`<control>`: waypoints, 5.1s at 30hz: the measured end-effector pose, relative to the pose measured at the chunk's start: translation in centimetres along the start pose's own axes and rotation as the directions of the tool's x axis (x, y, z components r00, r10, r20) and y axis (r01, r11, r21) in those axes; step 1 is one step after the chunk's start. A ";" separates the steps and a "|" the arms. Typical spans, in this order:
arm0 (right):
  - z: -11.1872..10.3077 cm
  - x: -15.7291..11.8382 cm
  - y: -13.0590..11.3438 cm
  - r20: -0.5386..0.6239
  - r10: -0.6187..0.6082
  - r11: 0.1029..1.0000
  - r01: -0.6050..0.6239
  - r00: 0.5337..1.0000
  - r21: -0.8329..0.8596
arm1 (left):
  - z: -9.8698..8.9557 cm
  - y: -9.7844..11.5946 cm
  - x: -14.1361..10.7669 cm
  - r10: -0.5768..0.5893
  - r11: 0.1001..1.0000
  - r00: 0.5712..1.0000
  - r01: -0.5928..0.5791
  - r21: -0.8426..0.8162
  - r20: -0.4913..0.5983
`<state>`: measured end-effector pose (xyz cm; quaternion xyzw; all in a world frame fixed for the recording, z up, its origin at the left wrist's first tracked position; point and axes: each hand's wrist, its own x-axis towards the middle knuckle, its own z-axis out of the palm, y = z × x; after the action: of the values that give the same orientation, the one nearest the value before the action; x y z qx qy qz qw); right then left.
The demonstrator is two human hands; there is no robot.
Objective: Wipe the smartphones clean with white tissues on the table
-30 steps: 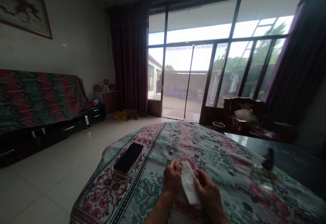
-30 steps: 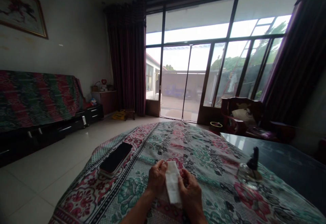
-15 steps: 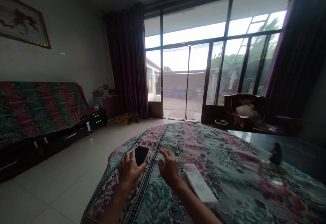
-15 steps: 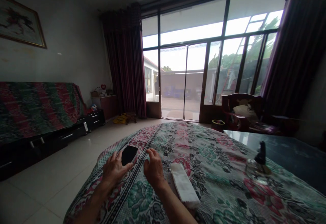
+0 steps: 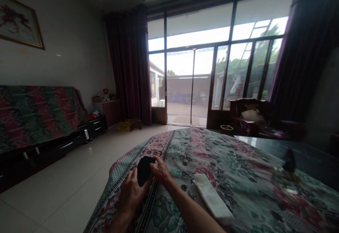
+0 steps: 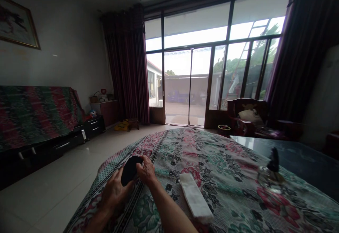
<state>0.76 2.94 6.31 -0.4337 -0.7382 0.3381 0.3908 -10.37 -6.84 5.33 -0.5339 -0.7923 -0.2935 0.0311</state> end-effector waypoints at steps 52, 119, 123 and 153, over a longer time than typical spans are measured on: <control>-24.7 -11.9 11.8 -0.836 0.215 0.975 -0.162 0.505 0.153 | 6.8 13.9 -7.7 0.507 0.834 0.829 -0.404 -0.375 0.236; -22.4 -12.8 9.3 -0.103 -0.134 0.670 0.014 0.986 -0.742 | 8.3 13.9 -1.7 0.599 0.797 0.657 -0.432 -0.422 0.458; -20.1 -12.6 7.9 -0.008 -0.161 0.689 0.106 0.987 -0.717 | 8.5 14.0 -1.7 0.600 0.794 0.669 -0.428 -0.432 0.439; -18.6 -13.6 6.9 0.032 -0.181 0.768 0.161 0.983 -0.619 | 8.5 14.3 -1.4 0.593 0.804 0.675 -0.459 -0.379 0.440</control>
<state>23.85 -3.64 5.31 -0.4738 -0.8385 0.0338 0.2669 4.80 -0.10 3.93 -0.8001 -0.5378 -0.2019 -0.1726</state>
